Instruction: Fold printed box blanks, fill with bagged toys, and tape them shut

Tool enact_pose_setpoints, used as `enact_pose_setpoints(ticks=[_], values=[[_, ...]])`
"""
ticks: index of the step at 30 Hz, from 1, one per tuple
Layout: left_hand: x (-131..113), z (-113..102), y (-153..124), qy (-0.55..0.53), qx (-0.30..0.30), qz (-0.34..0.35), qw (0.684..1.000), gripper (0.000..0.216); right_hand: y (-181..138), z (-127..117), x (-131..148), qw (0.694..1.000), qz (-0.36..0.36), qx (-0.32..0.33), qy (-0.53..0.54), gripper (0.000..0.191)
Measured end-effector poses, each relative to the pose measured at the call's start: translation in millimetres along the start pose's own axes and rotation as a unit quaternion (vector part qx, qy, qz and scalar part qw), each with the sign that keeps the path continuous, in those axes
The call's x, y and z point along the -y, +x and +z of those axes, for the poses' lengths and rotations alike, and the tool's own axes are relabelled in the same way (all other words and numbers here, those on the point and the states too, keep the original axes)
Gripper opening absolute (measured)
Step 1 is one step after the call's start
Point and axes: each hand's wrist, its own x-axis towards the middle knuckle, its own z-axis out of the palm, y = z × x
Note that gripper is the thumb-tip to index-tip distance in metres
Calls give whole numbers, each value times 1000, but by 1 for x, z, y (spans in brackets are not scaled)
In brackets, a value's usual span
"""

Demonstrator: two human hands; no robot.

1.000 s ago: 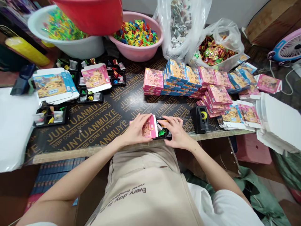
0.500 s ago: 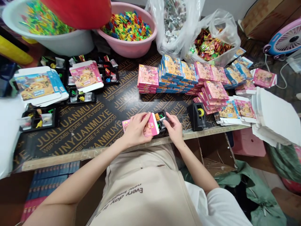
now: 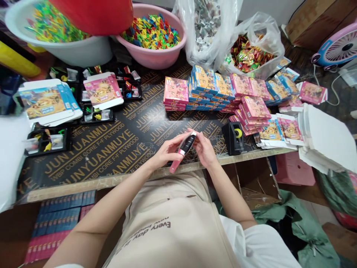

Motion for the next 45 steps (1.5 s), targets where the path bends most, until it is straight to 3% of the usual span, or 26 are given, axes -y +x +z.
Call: enact_pose_setpoints(ticks=[2,4,10,15,18,21,23,25,28,30,32,36,39,45], values=[[6,3,-4,-143,-52,-66,986,52,0,6,4,1000,-2,-20,11,43],[11,8,-9,-201,-109,-115,967,44,0,10,6,998,-12,-59,-6,33],[4,13,-18,-224,-224,-173,933,36,-2,17,1,989,-53,-86,-108,30],[-9,9,-10,-229,-256,-215,914,27,-6,9,-2,997,24,-62,41,31],[-9,10,-6,-204,-264,-184,924,31,-8,7,-7,996,28,-70,56,22],[-7,13,-8,-107,-284,-70,950,17,-9,11,-13,995,-17,-84,47,11],[-8,12,-13,15,-259,20,966,6,-10,12,-17,994,-51,-85,53,5],[-12,8,-19,143,-198,91,965,7,-11,8,-18,994,-81,-59,54,16],[-22,0,-23,262,-141,124,947,4,-12,-5,-13,990,-136,-3,-27,17],[-29,-5,-22,286,-144,98,942,5,-12,-14,-6,979,-163,22,-121,5],[-34,-7,-19,268,-149,50,951,8,-10,-20,1,967,-170,39,-187,9],[-38,-9,-14,214,-146,-19,966,15,-6,-21,12,969,-135,65,-196,9],[-38,-8,-18,275,-125,37,952,14,-6,-20,15,973,-119,78,-184,14],[-33,-5,-34,436,-72,172,880,14,-14,-27,12,958,-159,81,-223,5]])
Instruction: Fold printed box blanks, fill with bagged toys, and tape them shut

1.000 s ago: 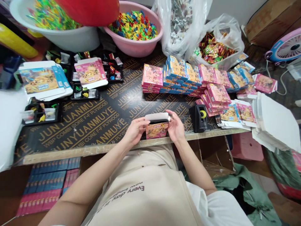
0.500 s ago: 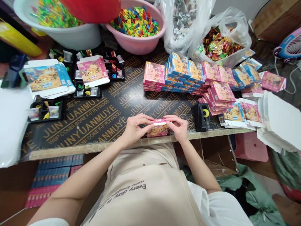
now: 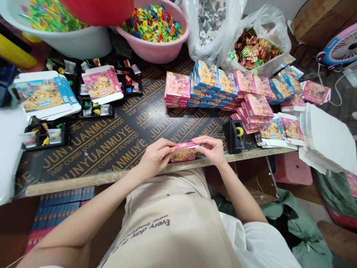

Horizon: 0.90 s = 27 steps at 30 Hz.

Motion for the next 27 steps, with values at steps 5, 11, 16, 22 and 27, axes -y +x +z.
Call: enact_pose_setpoints(ticks=[5,11,16,22,27], values=[[-4,14,7,60,22,44,997,12,-19,2,2,996,-50,-17,-68,8],[-7,27,24,101,11,95,990,21,-56,-74,-4,914,-51,-326,-235,18],[3,43,23,124,24,129,984,29,-77,-150,-26,900,80,-324,-279,24],[11,57,13,132,36,137,981,37,-68,-151,-29,911,61,-292,-286,15],[9,55,15,127,19,141,982,34,-81,-133,-29,889,48,-391,-234,14]])
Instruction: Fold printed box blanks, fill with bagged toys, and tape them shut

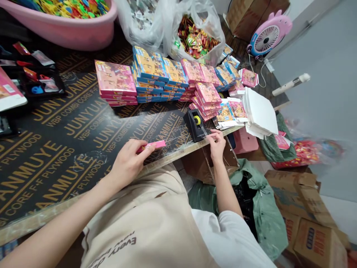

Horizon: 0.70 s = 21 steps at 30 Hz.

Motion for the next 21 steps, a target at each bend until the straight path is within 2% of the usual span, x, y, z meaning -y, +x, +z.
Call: enact_pose_setpoints(ticks=[4,8,11,12,13,14,15,17,18,19,21], values=[[-1,-1,1,3,-1,-6,1000,34,-15,4,-16,993,99,-13,58,18],[-3,2,1,-10,-6,-31,999,30,-19,8,-29,992,103,-41,64,22],[-7,2,3,-27,8,-63,998,30,-30,15,-12,987,94,-103,83,23],[-8,2,3,-28,14,-67,997,29,-37,20,0,984,103,-101,106,23],[-9,2,4,-30,18,-67,997,28,-45,26,14,980,122,-76,139,23],[-9,2,5,-31,20,-65,997,27,-53,33,30,971,152,-19,184,25],[-9,2,5,-33,18,-62,997,26,-62,41,47,951,191,68,235,26],[-7,3,4,-42,12,-52,998,26,-75,58,78,877,261,248,318,29],[-6,3,4,-48,9,-45,998,26,-80,67,91,836,287,313,347,31],[-5,3,3,-56,6,-37,998,27,-82,74,101,803,306,354,370,32],[-3,1,3,-71,-1,-19,997,30,-83,87,112,762,333,380,406,30]])
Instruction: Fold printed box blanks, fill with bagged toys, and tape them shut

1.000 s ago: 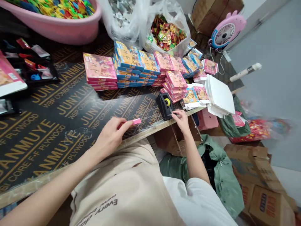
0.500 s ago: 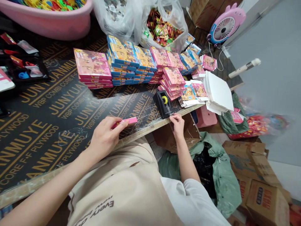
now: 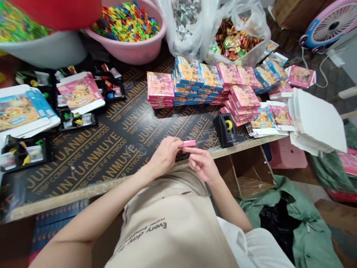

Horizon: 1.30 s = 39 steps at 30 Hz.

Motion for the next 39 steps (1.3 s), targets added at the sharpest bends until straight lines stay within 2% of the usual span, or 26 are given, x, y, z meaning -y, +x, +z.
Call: enact_pose_setpoints(ticks=[3,6,8,10,12,14,17,18,20,22,25,27,29,31,33,35,37,39], values=[[0,-4,1,0,14,9,1000,34,10,3,0,999,11,13,49,27],[-2,-5,5,1,36,-18,999,30,14,-1,-3,999,12,14,48,27],[-3,-2,8,0,24,-39,999,22,14,-4,-7,1000,-8,-2,-17,26],[-5,3,10,16,1,-53,998,16,13,-8,-9,983,-64,-34,-167,23],[-7,5,11,37,-10,-56,998,18,10,-17,-7,925,-146,-81,-340,16],[-7,0,10,37,-11,-31,999,20,6,-34,2,844,-243,-157,-452,15],[6,-21,17,38,-40,25,998,31,2,-69,23,723,-366,-305,-501,19],[17,-30,23,54,-61,35,996,34,1,-81,29,697,-384,-336,-503,21],[47,-46,40,103,-102,37,989,32,0,-101,38,679,-395,-366,-499,24],[85,-54,62,142,-121,35,982,28,0,-111,39,684,-393,-366,-494,25],[136,-48,94,153,-105,36,982,26,2,-112,30,677,-406,-341,-510,24],[155,-39,105,145,-60,39,987,26,5,-107,22,656,-427,-326,-529,21],[163,-34,106,138,-13,57,989,30,10,-101,12,628,-455,-315,-548,18],[166,-40,99,163,-2,48,986,41,17,-93,1,607,-480,-291,-562,14],[171,-60,86,212,-49,-31,976,46,27,-86,-10,605,-496,-251,-570,12],[182,-94,70,266,-118,-180,940,41,36,-80,-22,610,-504,-204,-576,11],[197,-135,52,312,-151,-357,867,40,45,-75,-32,586,-514,-173,-602,10],[212,-170,36,344,-128,-499,785,62,50,-73,-38,547,-525,-159,-632,7]])
